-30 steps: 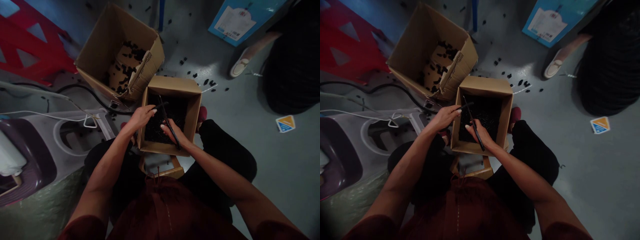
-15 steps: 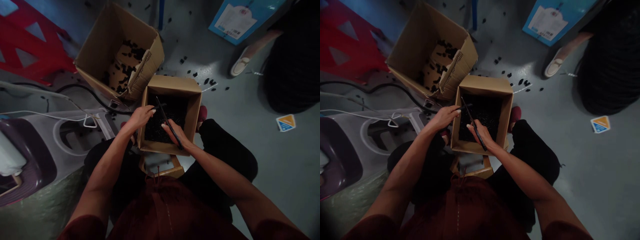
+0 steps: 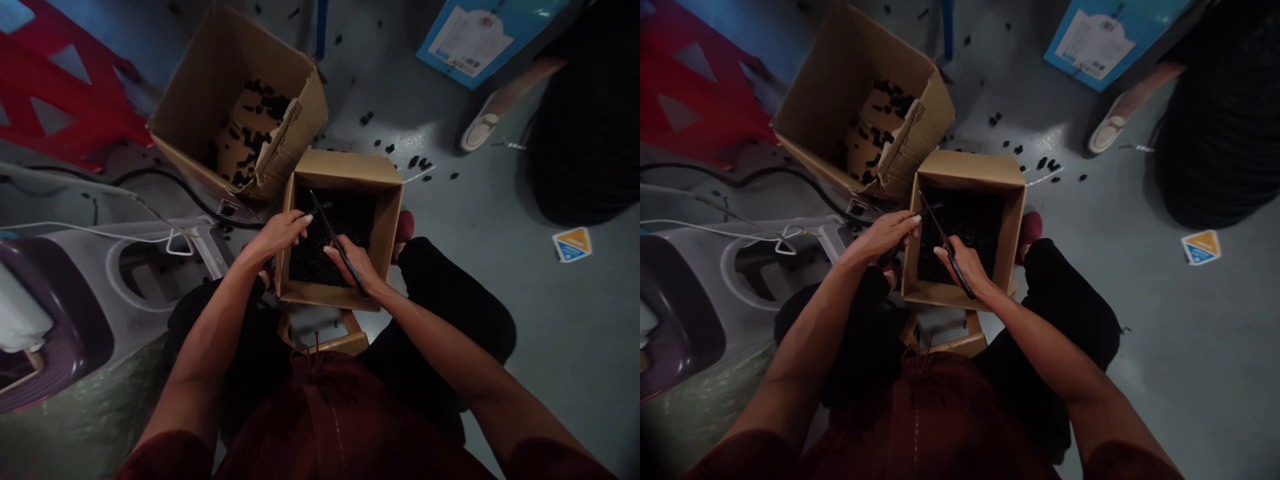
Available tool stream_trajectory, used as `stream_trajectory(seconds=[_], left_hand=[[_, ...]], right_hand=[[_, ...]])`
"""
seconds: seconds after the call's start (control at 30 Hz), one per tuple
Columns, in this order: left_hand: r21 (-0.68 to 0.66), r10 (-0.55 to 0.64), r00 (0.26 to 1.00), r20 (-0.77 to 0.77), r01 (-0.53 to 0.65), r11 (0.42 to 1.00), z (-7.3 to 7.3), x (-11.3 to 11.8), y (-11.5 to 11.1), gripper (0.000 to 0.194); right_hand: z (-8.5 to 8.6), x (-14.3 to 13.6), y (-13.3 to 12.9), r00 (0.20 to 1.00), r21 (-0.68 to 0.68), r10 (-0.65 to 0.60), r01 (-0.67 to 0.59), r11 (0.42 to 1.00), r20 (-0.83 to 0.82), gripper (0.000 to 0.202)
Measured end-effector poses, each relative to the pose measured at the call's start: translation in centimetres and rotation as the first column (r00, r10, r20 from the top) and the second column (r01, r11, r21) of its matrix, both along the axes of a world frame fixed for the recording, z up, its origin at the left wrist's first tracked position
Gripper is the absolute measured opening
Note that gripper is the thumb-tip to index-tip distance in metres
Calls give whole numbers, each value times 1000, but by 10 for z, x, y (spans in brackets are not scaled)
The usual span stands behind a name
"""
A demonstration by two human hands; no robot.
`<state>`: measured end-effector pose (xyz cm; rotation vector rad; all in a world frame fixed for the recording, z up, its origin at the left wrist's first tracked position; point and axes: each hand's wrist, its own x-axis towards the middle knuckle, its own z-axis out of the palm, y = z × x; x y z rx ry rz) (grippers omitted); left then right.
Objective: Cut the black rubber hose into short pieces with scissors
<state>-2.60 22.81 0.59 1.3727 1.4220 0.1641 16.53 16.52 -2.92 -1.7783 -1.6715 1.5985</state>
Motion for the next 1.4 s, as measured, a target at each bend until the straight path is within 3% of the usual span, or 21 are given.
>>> stream_trajectory(seconds=[0.3, 0.5, 0.7, 0.9, 1.4], left_hand=[[-48, 11, 994, 109, -6, 999, -3, -6, -1, 35], [44, -85, 995, -50, 87, 995, -3, -7, 1, 30], [153, -193, 926, -324, 253, 955, -5, -2, 0, 26], [154, -252, 888, -386, 331, 931, -3, 0, -2, 26], [30, -313, 784, -536, 388, 921, -4, 2, -3, 31]], right_hand=[[1, 2, 2, 999, 3, 30, -31, 1000, 42, 29], [-3, 3, 6, 991, -47, 106, -102, 994, 77, 32], [-9, 4, 6, 992, -135, 124, -121, 983, 15, 35], [-8, 4, 6, 989, -115, 142, -137, 984, 39, 35], [-9, 5, 5, 951, -69, 230, -220, 973, 208, 30]])
